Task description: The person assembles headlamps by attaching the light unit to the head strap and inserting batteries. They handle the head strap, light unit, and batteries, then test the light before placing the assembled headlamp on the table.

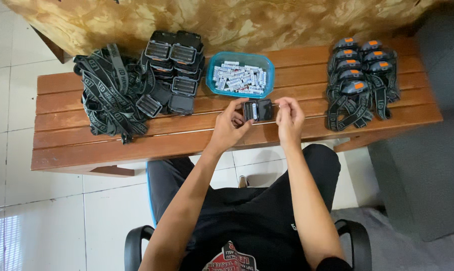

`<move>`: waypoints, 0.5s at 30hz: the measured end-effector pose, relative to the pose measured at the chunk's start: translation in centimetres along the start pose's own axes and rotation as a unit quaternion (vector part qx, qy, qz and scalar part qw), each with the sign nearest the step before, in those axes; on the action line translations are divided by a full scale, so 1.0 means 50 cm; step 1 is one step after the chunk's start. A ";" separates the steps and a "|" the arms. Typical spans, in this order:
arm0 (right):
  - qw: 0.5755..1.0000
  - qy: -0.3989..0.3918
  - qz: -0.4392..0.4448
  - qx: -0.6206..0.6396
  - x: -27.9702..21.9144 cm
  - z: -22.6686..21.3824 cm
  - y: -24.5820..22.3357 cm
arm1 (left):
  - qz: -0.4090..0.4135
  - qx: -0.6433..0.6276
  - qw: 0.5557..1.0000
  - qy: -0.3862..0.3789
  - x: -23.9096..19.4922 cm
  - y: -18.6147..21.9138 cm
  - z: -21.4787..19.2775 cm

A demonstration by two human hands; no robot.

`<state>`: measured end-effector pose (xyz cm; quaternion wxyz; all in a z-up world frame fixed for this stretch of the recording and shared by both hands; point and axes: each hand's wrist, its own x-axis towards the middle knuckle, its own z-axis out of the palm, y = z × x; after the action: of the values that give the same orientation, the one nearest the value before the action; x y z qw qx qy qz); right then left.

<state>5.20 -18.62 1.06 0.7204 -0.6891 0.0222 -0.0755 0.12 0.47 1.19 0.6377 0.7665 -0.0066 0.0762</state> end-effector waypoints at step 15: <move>0.939 -0.108 -0.268 -0.184 -0.062 0.057 -0.091 | -0.002 -0.025 1.000 0.007 0.004 -0.034 0.006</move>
<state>2.20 -15.55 5.52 0.5319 -0.7942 -0.2274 -0.1859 0.54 0.50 -0.51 0.6570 0.7496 -0.0028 0.0804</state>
